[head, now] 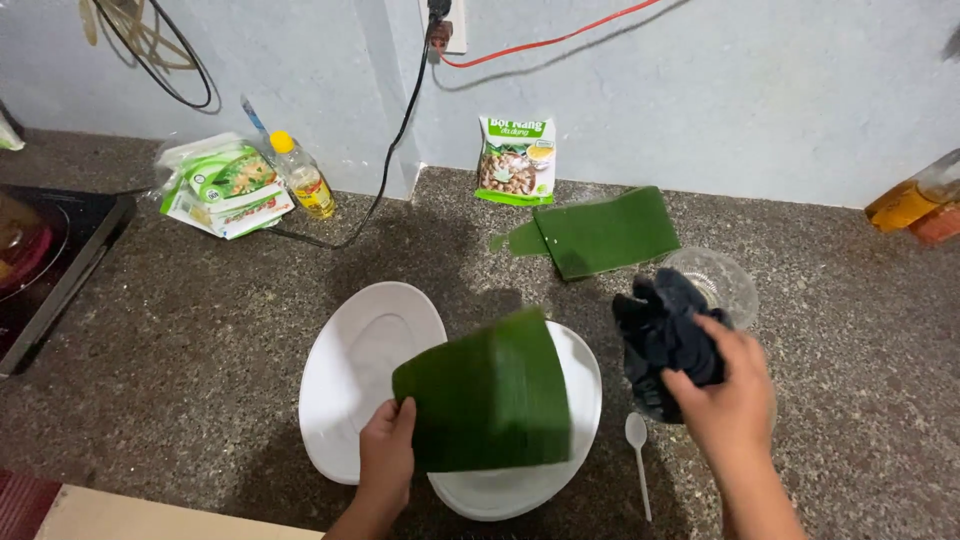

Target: Washing a cooking pot in a sink and wiping banana leaves with a cloth.

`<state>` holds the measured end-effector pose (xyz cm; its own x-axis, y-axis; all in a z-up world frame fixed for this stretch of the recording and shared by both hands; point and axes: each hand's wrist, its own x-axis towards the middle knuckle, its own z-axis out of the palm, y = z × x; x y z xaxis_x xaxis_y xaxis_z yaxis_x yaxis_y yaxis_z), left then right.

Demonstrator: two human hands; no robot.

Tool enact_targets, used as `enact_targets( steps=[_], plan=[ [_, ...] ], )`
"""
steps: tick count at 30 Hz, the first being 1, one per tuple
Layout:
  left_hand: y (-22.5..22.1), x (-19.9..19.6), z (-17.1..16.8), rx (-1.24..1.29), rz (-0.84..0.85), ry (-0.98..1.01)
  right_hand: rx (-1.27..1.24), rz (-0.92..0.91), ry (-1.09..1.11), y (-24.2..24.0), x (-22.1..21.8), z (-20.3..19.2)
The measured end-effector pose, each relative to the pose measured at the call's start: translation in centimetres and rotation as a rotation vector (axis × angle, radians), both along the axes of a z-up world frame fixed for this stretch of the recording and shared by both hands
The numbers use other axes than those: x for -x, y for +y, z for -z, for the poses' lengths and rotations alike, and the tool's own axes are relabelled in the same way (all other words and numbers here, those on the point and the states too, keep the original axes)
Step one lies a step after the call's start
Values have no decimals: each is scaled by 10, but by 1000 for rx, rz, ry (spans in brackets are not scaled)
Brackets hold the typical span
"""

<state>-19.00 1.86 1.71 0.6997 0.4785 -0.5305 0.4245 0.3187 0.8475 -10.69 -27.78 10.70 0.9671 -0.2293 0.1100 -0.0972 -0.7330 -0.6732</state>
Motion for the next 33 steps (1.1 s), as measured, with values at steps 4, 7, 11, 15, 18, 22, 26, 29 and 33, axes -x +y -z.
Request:
enact_targets(
  steps=[4,7,11,15,18,22,26,29,33],
  plan=[
    [5,6,20,-135,122,450,0,-46,-125,-11,-4,6],
    [2,18,37,-65,131,440,48,79,111,6,1,-12],
    [9,16,58,135,332,530,-17,53,215,11,-1,6],
    [22,17,57,-222,868,604,157,-206,133,23,0,35],
    [22,21,58,-894,998,479,309,-401,52,51,9,42],
    [2,22,142,-1455,1048,-344,492,-882,60,76,11,109],
    [-27,15,164,-1537,1071,-637,624,-948,-13,106,29,176],
    [-29,13,177,-1538,1090,-621,748,-913,-445,114,36,196],
    [-27,11,158,-1494,1282,-489,874,-831,-483,115,25,197]
  ],
)
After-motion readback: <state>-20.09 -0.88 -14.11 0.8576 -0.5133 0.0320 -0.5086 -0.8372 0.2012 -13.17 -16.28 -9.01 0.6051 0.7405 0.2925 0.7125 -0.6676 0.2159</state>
